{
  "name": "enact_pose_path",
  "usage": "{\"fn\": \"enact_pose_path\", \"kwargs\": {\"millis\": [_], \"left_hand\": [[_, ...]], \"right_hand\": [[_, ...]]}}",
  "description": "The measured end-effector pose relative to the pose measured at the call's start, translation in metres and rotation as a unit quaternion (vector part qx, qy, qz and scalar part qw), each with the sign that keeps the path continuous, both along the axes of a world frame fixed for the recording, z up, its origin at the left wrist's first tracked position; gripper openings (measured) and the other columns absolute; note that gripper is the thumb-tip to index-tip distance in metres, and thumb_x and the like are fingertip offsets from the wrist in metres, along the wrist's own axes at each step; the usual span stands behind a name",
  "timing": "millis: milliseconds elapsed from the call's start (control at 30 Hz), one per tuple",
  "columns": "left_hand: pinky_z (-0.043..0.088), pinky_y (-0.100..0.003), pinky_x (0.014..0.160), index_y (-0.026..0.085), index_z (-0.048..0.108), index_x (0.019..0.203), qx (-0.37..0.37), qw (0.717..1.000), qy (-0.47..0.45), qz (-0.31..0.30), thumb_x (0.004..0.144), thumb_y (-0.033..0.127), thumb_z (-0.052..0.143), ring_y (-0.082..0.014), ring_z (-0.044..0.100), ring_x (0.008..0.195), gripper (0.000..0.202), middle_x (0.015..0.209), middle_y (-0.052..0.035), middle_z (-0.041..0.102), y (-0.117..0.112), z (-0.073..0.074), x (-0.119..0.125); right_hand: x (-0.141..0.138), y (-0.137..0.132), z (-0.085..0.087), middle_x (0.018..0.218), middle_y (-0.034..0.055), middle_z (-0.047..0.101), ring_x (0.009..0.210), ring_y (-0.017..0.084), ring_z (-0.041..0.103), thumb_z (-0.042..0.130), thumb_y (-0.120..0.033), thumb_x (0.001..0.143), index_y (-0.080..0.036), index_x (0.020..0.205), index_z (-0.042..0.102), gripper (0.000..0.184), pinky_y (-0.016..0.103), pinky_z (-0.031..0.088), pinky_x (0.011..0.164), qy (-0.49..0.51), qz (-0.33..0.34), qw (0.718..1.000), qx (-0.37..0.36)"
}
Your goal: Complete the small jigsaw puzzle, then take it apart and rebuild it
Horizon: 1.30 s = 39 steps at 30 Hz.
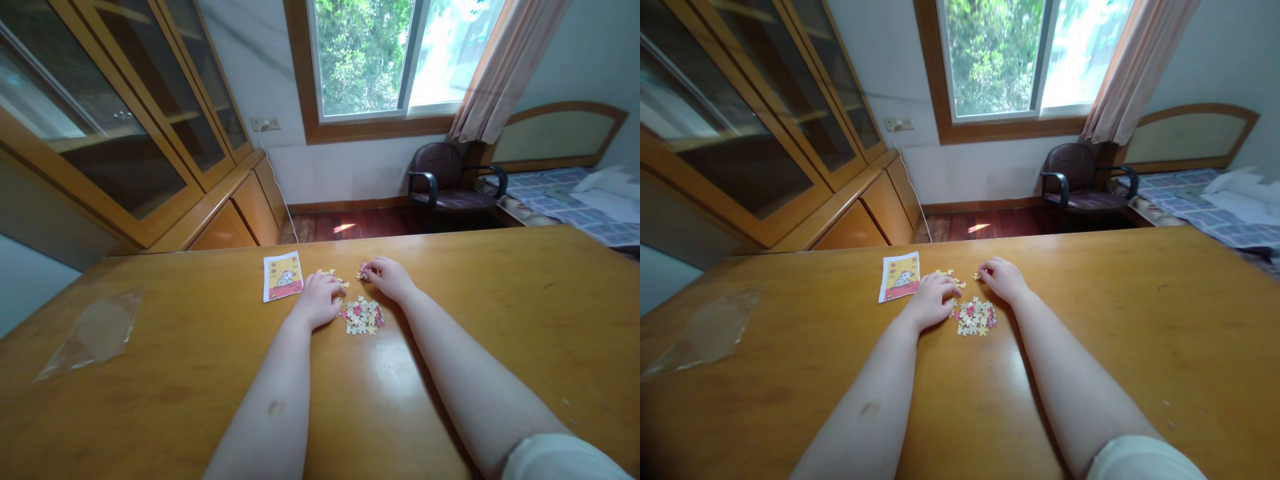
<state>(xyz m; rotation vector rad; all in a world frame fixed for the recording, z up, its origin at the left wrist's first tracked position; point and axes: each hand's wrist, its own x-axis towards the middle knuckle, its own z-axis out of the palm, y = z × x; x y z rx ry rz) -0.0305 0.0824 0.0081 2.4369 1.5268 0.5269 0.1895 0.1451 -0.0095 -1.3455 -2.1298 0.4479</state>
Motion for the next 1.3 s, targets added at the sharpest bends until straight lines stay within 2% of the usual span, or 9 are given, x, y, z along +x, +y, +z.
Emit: {"fn": "enact_pose_path", "kwargs": {"millis": [367, 467, 600, 700, 800, 933, 1000, 1133, 1300], "left_hand": [[0.040, -0.036, 0.088, 0.025, 0.068, 0.081, -0.014, 1.000, 0.003, 0.013, 0.074, 0.019, 0.060, -0.0216, 0.055, 0.095, 0.012, 0.093, -0.0009, 0.068, 0.001, 0.000, 0.000], [0.041, -0.035, 0.084, 0.024, 0.067, 0.081, -0.001, 0.999, -0.007, 0.044, 0.076, 0.023, 0.061, -0.0208, 0.055, 0.092, 0.008, 0.090, -0.0013, 0.067, 0.004, 0.000, -0.001], [0.040, -0.035, 0.083, 0.024, 0.068, 0.078, 0.011, 0.996, -0.005, 0.084, 0.079, 0.027, 0.061, -0.0209, 0.055, 0.090, 0.008, 0.086, -0.0017, 0.067, 0.008, -0.001, -0.003], [0.039, -0.036, 0.084, 0.025, 0.069, 0.077, 0.019, 0.995, 0.000, 0.100, 0.080, 0.024, 0.059, -0.0211, 0.055, 0.090, 0.010, 0.086, -0.0012, 0.068, 0.010, -0.003, -0.004], [0.040, -0.037, 0.083, 0.026, 0.070, 0.076, 0.022, 0.994, 0.008, 0.107, 0.079, 0.024, 0.060, -0.0219, 0.056, 0.090, 0.011, 0.086, -0.0010, 0.069, 0.010, -0.005, -0.004], [0.041, -0.037, 0.084, 0.026, 0.071, 0.079, 0.024, 0.994, 0.006, 0.104, 0.080, 0.025, 0.057, -0.0223, 0.056, 0.090, 0.014, 0.089, -0.0013, 0.070, 0.010, -0.006, -0.002], [0.042, -0.037, 0.085, 0.026, 0.072, 0.083, 0.022, 0.994, -0.003, 0.106, 0.082, 0.025, 0.056, -0.0223, 0.057, 0.091, 0.016, 0.091, -0.0018, 0.070, 0.010, -0.005, 0.000], [0.042, -0.039, 0.093, 0.029, 0.072, 0.099, 0.027, 0.995, -0.024, 0.091, 0.083, 0.027, 0.056, -0.0228, 0.055, 0.103, 0.023, 0.107, -0.0025, 0.067, 0.010, -0.008, 0.001], [0.027, -0.049, 0.111, 0.034, 0.069, 0.111, -0.006, 0.999, -0.002, 0.038, 0.081, 0.032, 0.061, -0.0268, 0.042, 0.127, 0.031, 0.136, -0.0020, 0.054, 0.009, -0.014, 0.002]], "right_hand": [[0.003, 0.004, -0.003, 0.075, 0.0031, 0.063, 0.070, 0.014, 0.055, 0.057, -0.029, 0.085, -0.018, 0.080, 0.071, 0.018, 0.026, 0.041, 0.069, 0.031, -0.021, 0.999, 0.001], [0.002, 0.005, -0.003, 0.074, 0.0029, 0.064, 0.070, 0.014, 0.055, 0.058, -0.028, 0.084, -0.018, 0.079, 0.071, 0.018, 0.025, 0.041, 0.068, 0.037, -0.017, 0.999, -0.007], [0.000, 0.001, 0.000, 0.069, 0.0001, 0.065, 0.064, 0.012, 0.055, 0.067, -0.028, 0.076, -0.018, 0.079, 0.073, 0.012, 0.023, 0.041, 0.061, 0.047, 0.058, 0.991, -0.111], [0.000, -0.002, 0.004, 0.064, -0.0021, 0.064, 0.058, 0.011, 0.055, 0.074, -0.030, 0.067, -0.020, 0.081, 0.075, 0.018, 0.021, 0.039, 0.055, 0.014, 0.121, 0.974, -0.193], [-0.001, -0.004, 0.008, 0.064, -0.0025, 0.065, 0.059, 0.012, 0.057, 0.076, -0.029, 0.065, -0.022, 0.081, 0.076, 0.018, 0.021, 0.040, 0.055, -0.026, 0.125, 0.970, -0.208], [-0.002, -0.002, 0.010, 0.074, -0.0007, 0.071, 0.069, 0.014, 0.061, 0.069, -0.025, 0.072, -0.023, 0.079, 0.076, 0.009, 0.023, 0.043, 0.064, -0.034, 0.082, 0.980, -0.178], [-0.002, -0.001, 0.008, 0.076, -0.0003, 0.070, 0.070, 0.014, 0.060, 0.067, -0.026, 0.075, -0.023, 0.080, 0.076, 0.011, 0.023, 0.043, 0.065, -0.030, 0.065, 0.985, -0.157], [0.000, 0.001, 0.003, 0.070, -0.0020, 0.066, 0.061, 0.012, 0.055, 0.071, -0.032, 0.071, -0.023, 0.092, 0.075, 0.023, 0.022, 0.040, 0.058, -0.033, 0.085, 0.981, -0.173], [0.000, 0.003, 0.000, 0.070, -0.0020, 0.065, 0.060, 0.011, 0.054, 0.071, -0.031, 0.072, -0.023, 0.096, 0.074, 0.025, 0.022, 0.039, 0.057, -0.039, 0.095, 0.980, -0.171]]}}
